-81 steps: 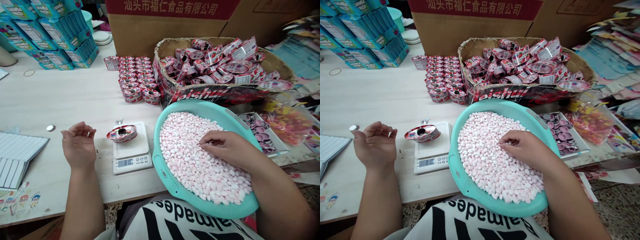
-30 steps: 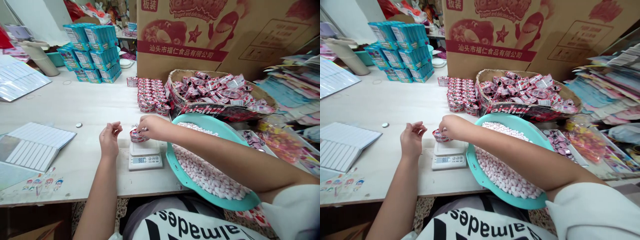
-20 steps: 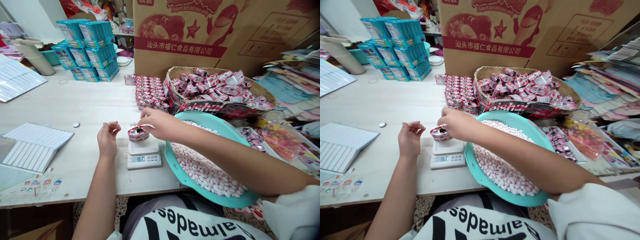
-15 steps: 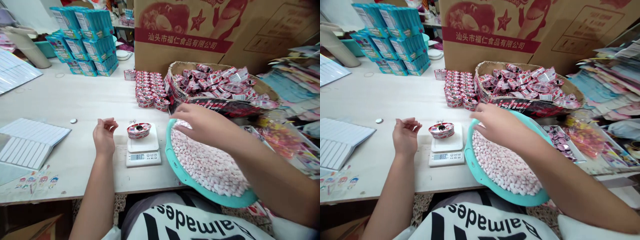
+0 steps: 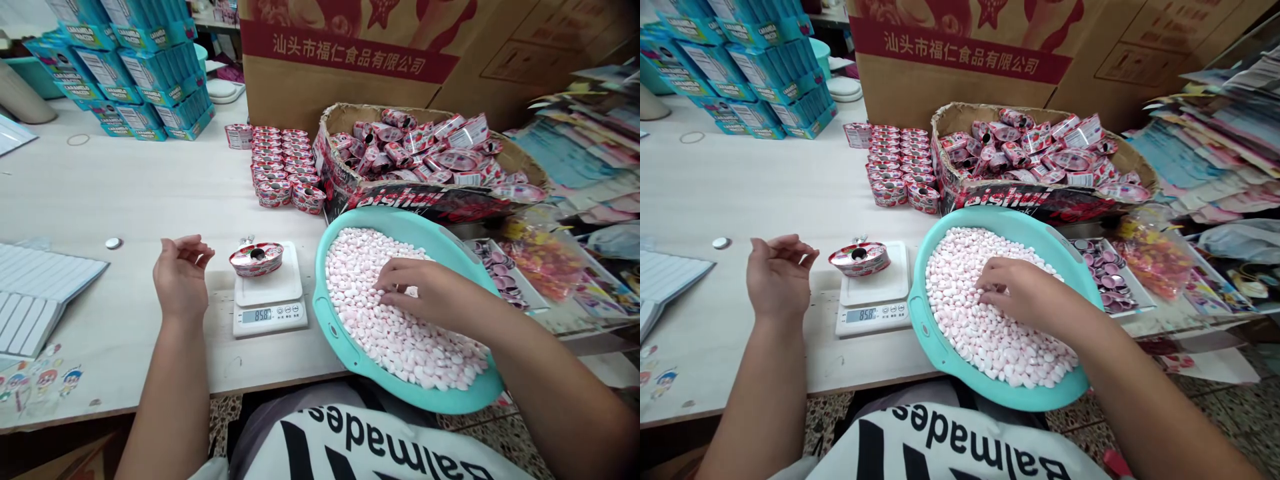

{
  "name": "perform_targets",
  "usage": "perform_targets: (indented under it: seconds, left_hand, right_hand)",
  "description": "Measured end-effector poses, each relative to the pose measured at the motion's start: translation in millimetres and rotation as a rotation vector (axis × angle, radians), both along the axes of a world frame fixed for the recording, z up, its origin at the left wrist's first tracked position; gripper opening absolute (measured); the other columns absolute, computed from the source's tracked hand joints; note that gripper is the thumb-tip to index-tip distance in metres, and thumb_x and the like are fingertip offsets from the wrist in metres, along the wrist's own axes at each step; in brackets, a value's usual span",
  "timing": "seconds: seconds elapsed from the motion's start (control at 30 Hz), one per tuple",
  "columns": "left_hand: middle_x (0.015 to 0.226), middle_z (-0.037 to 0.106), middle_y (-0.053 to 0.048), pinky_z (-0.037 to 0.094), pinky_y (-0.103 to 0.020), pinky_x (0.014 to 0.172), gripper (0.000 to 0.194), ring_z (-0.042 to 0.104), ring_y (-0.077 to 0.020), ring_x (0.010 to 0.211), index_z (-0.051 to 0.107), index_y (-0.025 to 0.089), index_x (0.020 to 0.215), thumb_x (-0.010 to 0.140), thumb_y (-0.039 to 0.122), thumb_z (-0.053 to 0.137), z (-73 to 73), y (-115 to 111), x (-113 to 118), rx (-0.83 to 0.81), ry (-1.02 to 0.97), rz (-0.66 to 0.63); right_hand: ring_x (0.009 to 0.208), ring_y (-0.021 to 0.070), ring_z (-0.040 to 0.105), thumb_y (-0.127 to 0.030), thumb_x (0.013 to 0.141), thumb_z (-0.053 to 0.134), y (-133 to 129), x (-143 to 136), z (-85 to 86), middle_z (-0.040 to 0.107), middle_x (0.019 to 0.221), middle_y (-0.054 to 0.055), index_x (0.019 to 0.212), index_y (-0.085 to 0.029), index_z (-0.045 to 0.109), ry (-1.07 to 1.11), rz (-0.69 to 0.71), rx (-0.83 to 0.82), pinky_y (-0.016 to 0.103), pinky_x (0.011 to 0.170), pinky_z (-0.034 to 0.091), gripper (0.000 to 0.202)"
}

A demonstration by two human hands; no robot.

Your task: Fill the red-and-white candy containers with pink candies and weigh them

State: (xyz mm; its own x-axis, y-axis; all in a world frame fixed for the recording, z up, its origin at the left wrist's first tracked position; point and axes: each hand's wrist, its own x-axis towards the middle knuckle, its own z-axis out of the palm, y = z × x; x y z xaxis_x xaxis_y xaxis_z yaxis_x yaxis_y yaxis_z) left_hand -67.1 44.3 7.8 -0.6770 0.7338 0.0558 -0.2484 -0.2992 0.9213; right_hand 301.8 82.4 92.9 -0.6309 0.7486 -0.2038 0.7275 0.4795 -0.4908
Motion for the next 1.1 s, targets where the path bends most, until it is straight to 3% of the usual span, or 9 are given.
perform_targets:
  seconds: [0.4,0.53,0.67,0.77,0.87,0.97,1.1]
  left_hand:
    - [0.074,0.06,-0.003,0.051,-0.029,0.076,0.044,0.06,-0.0142,0.072,0.073,0.018,0.078,0.08,0.061,0.064,0.7,0,1,-0.034,-0.02,-0.012]
    - [0.073,0.061,-0.003,0.051,-0.029,0.076,0.044,0.06,-0.0142,0.072,0.073,0.018,0.077,0.08,0.06,0.065,1.3,-1,2,-0.042,-0.011,-0.023]
    - [0.072,0.062,-0.003,0.05,-0.029,0.075,0.044,0.06,-0.0144,0.072,0.073,0.017,0.076,0.077,0.061,0.068,-0.3,0,0,-0.049,-0.017,0.004]
    - [0.072,0.063,-0.003,0.05,-0.029,0.075,0.045,0.06,-0.0147,0.072,0.073,0.017,0.077,0.076,0.062,0.068,-2.1,0,-2,-0.05,-0.02,0.007]
    - [0.074,0.063,-0.003,0.051,-0.03,0.076,0.047,0.061,-0.015,0.072,0.073,0.016,0.079,0.077,0.063,0.068,-3.5,0,-3,-0.038,0.002,0.01]
    - [0.075,0.063,-0.004,0.051,-0.032,0.076,0.048,0.061,-0.0155,0.073,0.072,0.014,0.079,0.077,0.062,0.068,-4.7,1,-4,-0.035,0.014,0.046]
    - [0.074,0.063,-0.004,0.052,-0.031,0.075,0.048,0.061,-0.015,0.072,0.072,0.014,0.078,0.077,0.062,0.068,-5.8,1,-5,-0.033,-0.018,0.053]
  right_hand:
    - [0.082,0.0208,0.069,-0.028,0.09,0.057,14,-8,11.7,0.075,0.091,0.006,0.087,-0.022,0.075,0.101,0.082,0.213,0.033,0.074,0.052,0.019]
    - [0.083,0.017,0.068,-0.023,0.091,0.061,21,-43,30.6,0.075,0.093,0.005,0.089,-0.02,0.075,0.209,0.166,0.189,0.027,0.075,0.052,0.014]
    - [0.079,0.0144,0.067,-0.015,0.089,0.064,36,-99,40.6,0.075,0.091,0.005,0.089,-0.017,0.076,0.249,0.362,0.172,0.025,0.074,0.05,0.012]
    - [0.082,0.0147,0.066,-0.01,0.088,0.064,47,-141,35.5,0.074,0.092,0.005,0.089,-0.015,0.076,0.173,0.475,0.248,0.025,0.077,0.049,0.013]
    - [0.079,0.0169,0.065,-0.007,0.087,0.062,50,-173,24.7,0.072,0.089,0.007,0.084,-0.015,0.075,-0.01,0.589,0.401,0.028,0.069,0.048,0.015]
    - [0.076,0.0195,0.065,0.0,0.079,0.066,46,-188,15.9,0.07,0.085,0.008,0.076,-0.018,0.072,-0.095,0.609,0.525,0.031,0.061,0.046,0.019]
    - [0.079,0.0214,0.067,0.004,0.074,0.066,40,-191,11.8,0.069,0.081,0.006,0.063,-0.024,0.066,-0.059,0.557,0.536,0.034,0.062,0.049,0.03]
